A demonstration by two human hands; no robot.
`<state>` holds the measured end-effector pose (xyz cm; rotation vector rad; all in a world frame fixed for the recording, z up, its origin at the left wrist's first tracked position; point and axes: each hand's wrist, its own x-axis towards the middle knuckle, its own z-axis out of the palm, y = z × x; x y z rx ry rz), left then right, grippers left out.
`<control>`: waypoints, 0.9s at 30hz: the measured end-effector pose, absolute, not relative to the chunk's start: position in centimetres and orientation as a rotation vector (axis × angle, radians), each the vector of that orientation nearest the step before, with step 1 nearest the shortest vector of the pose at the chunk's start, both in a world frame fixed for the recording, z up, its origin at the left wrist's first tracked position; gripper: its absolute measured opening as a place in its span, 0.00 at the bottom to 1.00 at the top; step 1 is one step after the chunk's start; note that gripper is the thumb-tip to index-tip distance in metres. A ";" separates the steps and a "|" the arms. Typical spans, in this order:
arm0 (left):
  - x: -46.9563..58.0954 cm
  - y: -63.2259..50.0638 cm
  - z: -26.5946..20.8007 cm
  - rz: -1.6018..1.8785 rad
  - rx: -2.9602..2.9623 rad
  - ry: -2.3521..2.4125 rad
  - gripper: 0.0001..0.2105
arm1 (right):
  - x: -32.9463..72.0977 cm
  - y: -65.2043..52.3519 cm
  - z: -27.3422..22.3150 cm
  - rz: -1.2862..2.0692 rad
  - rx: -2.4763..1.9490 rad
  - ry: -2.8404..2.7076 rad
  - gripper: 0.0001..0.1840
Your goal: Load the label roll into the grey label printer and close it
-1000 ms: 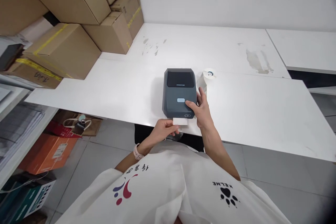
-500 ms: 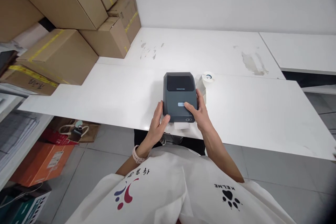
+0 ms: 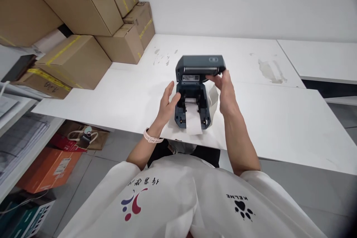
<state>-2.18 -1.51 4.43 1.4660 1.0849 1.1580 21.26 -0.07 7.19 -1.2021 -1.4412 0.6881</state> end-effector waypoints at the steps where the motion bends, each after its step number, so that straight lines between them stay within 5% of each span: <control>1: -2.0 -0.9 3.7 1.098 1.457 1.135 0.37 | 21.4 1.2 7.4 0.685 -1.202 -1.433 0.41; 4: -1.1 0.3 1.5 0.964 1.426 1.240 0.46 | 21.6 4.4 7.1 0.666 -1.217 -1.410 0.45; 8: -0.3 0.5 0.1 0.942 1.421 1.264 0.44 | 21.0 5.3 5.9 0.513 -1.277 -1.438 0.48; 12: -0.2 0.5 0.2 0.971 1.499 1.299 0.40 | 19.2 3.2 6.0 0.193 -1.497 -1.735 0.26; 14: -0.2 0.6 0.2 0.997 1.533 1.296 0.39 | 18.0 2.5 6.4 0.174 -1.608 -2.148 0.24; 21: 0.0 1.0 -0.7 1.036 1.501 1.313 0.42 | 15.5 4.3 7.2 0.505 -1.613 -2.950 0.22; 27: 0.0 1.1 -0.9 1.038 1.473 1.312 0.43 | 20.9 3.2 9.2 1.172 -1.003 -2.736 0.28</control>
